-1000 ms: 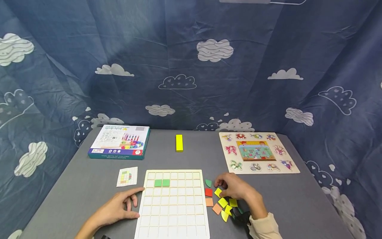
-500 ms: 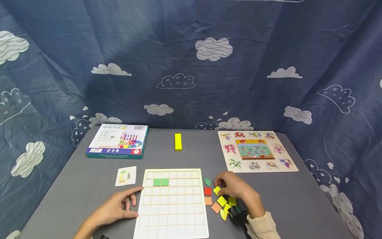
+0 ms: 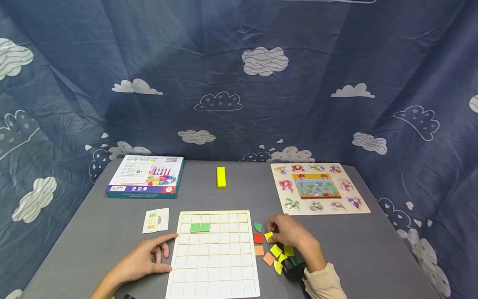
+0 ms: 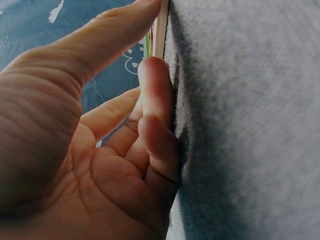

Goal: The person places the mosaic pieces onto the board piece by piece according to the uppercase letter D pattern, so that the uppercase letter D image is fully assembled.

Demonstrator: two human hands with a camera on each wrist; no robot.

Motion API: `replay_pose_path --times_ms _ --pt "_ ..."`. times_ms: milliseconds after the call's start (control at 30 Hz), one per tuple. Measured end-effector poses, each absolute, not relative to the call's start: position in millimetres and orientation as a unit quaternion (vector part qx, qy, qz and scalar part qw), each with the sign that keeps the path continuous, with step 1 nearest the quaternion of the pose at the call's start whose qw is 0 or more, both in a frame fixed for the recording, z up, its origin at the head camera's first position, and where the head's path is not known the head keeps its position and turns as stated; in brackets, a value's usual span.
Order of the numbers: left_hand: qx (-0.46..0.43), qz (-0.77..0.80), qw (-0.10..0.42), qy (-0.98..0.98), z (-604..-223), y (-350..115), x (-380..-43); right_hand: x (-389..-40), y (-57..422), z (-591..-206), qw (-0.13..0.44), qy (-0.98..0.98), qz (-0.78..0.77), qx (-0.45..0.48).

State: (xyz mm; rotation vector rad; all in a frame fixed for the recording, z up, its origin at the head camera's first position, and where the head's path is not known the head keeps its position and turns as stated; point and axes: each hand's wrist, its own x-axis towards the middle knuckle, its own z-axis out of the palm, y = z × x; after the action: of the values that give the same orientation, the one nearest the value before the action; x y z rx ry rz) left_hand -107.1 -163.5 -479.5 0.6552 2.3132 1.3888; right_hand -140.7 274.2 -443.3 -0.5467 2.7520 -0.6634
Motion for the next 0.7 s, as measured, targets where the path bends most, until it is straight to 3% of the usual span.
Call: replay_pose_path --times_ms 700 --pt "0.237 0.49 0.173 0.821 -479.7 -163.4 -106.7 -134.9 268.7 -426.0 0.147 0.94 -0.232 -0.204"
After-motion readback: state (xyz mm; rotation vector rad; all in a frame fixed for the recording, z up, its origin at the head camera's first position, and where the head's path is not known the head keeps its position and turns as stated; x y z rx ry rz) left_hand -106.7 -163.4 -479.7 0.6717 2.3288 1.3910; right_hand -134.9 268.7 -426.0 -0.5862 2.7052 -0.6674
